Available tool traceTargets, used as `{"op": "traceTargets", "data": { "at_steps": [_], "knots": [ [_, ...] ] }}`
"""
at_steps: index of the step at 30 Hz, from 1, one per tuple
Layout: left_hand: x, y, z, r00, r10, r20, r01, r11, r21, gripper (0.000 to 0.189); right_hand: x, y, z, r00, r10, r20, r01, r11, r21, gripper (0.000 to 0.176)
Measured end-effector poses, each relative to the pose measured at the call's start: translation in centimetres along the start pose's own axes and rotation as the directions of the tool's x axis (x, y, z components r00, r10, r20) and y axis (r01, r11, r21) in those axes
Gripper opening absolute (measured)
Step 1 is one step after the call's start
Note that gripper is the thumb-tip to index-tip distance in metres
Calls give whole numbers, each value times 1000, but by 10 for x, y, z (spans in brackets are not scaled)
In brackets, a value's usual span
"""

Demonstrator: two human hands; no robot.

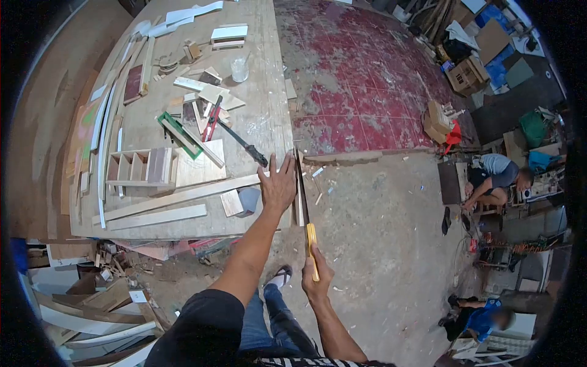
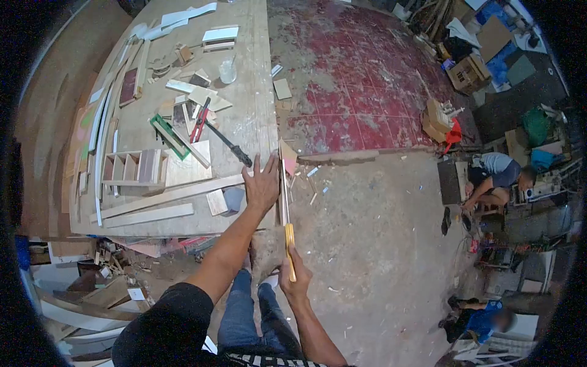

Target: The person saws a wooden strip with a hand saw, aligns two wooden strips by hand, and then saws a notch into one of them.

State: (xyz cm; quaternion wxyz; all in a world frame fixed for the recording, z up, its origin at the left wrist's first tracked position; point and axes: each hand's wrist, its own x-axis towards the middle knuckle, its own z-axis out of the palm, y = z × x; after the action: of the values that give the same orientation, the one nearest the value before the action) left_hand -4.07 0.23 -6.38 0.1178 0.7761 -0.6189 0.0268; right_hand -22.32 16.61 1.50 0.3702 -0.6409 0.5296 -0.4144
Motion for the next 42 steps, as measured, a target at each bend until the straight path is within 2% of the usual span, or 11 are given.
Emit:
{"op": "traceTargets", "data": {
  "at_steps": [6,10,12,16,19,22,27,29,32,37,42],
  "knots": [
    [-2,-2,-5,999,29,44,-35,990,134,57,94,-15,41,996,-74,-59,77,995,56,35],
    [2,1,-7,1000,-8,29,8,1000,9,58,15,-1,3,977,-201,-69,193,975,-109,33],
    [-5,3,-7,998,-7,67,8,1000,-11,59,4,-20,-10,999,39,20,-40,999,9,39],
    [-9,4,-5,999,-11,50,7,997,76,55,101,-38,32,989,128,80,-132,990,51,39],
    [-2,1,-3,1000,-10,22,10,1000,30,53,36,-13,10,999,-34,-6,34,999,-39,38],
    [-2,3,-8,998,-22,61,21,1000,4,54,6,-33,-7,999,51,0,-51,996,67,37],
    [-5,0,-4,999,-7,48,4,998,66,57,86,-25,33,996,56,75,-57,998,9,37],
    [-2,2,-11,998,-6,58,3,999,51,57,54,-8,27,979,-197,-57,191,976,-104,37],
    [1,2,-9,996,-22,84,22,1000,6,57,-8,-8,-4,998,59,5,-60,997,58,36],
    [-3,1,-7,998,-1,56,-4,997,83,55,101,-23,40,1000,-13,-28,15,997,79,36],
    [2,0,3,999,-28,40,28,1000,-8,55,-5,0,0,1000,-7,-17,7,1000,22,36]
  ]
}}
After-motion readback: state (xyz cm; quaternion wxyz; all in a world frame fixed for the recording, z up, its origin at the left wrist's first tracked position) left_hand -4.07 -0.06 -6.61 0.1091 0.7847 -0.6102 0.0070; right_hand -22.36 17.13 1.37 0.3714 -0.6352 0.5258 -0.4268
